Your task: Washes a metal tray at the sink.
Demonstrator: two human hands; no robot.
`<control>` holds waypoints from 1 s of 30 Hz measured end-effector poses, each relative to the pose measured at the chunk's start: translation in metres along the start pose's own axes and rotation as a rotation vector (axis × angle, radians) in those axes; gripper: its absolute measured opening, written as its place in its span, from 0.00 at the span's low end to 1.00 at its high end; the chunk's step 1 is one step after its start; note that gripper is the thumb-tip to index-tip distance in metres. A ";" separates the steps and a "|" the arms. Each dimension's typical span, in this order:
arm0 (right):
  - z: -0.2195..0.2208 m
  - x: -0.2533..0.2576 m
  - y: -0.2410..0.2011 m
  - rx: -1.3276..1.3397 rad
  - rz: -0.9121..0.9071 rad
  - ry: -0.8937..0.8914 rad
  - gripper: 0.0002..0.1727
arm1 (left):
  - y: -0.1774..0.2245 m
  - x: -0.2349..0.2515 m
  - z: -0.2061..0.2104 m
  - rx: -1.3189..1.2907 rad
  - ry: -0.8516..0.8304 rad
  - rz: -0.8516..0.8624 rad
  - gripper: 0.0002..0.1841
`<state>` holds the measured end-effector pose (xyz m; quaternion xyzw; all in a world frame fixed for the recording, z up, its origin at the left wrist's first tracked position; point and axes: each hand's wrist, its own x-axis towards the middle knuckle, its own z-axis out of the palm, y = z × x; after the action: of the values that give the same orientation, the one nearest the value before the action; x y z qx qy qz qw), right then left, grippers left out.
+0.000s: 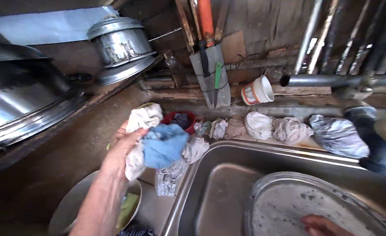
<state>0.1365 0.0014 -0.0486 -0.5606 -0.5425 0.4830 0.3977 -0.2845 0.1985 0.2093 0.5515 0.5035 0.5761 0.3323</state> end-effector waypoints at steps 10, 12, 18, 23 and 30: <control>-0.006 -0.019 -0.010 0.441 0.177 0.066 0.29 | -0.110 -0.224 0.236 0.068 -0.914 -0.291 0.24; -0.018 -0.020 0.005 0.061 0.317 -0.081 0.24 | -0.130 -0.230 0.251 0.322 -1.073 -0.336 0.29; 0.006 -0.010 0.014 -0.435 0.583 -0.518 0.30 | -0.185 -0.246 0.265 0.917 -1.372 0.154 0.22; -0.003 -0.006 -0.004 -0.423 0.656 -0.075 0.28 | -0.166 -0.244 0.266 0.976 -1.250 -0.189 0.25; 0.006 0.001 -0.004 0.847 0.449 0.421 0.30 | -0.122 -0.271 0.288 0.189 -0.651 -0.232 0.23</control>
<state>0.1291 0.0024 -0.0459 -0.5383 -0.0742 0.6101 0.5766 0.0198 0.0391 -0.0208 0.6736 0.4814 0.2794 0.4862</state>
